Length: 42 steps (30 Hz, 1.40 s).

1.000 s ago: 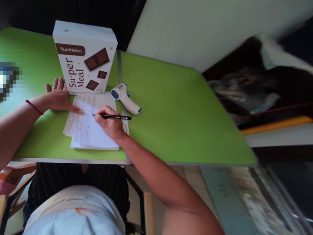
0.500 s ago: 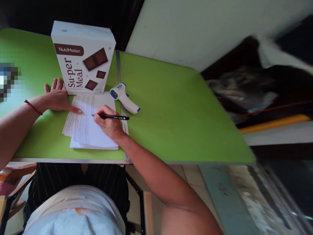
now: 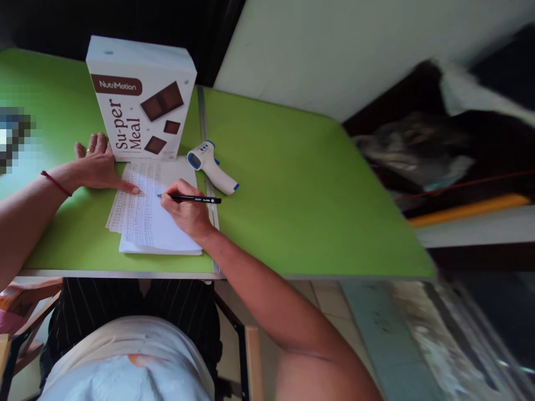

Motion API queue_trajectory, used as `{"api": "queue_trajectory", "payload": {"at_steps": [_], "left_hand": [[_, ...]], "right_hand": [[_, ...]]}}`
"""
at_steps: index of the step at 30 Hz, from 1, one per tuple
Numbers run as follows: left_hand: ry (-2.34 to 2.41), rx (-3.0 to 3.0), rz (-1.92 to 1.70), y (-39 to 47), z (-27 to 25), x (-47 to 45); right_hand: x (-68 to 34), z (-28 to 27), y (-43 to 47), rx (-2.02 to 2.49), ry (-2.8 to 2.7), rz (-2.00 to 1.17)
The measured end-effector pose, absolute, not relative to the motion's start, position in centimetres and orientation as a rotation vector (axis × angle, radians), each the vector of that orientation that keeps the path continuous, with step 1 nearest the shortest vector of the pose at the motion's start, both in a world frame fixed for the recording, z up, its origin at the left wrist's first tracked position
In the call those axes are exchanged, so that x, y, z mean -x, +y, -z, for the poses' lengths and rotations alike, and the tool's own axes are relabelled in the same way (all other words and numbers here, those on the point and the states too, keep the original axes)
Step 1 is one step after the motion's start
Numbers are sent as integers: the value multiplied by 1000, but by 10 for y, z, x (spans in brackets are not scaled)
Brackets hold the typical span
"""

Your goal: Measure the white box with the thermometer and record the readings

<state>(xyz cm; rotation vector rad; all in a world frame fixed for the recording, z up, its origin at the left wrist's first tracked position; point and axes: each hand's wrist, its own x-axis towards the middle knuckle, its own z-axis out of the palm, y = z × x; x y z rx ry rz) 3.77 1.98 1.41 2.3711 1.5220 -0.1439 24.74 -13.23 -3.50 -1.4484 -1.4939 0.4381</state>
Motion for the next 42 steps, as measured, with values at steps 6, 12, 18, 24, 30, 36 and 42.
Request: {"api": "queue_trajectory", "payload": {"at_steps": [6,12,18,24,30,36,42], "left_hand": [[1524,-2366,149,21,-14,-37],[1504,-2368,117,22,-12,-36],[1496,-2375,81,23,-11,-36],[1489,-2382,96,25,-10,-35],[1463,-2401,101,23,-12,-34],[1486,-2402,137,23,-13,-35],[1456,-2412,66,26,-8,-33]], "right_hand": [[-248,36,-132,1463,-1502,-417],[-249,36,-132,1417,-1519,-447],[-248,35,-131,1441,-1498,-454],[-249,39,-131,1398,-1498,-424],[-250,44,-129,1301,-1496,-375],[-250,45,-129,1297,-1508,-363],[-250,43,-129,1328,-1519,-365]]}}
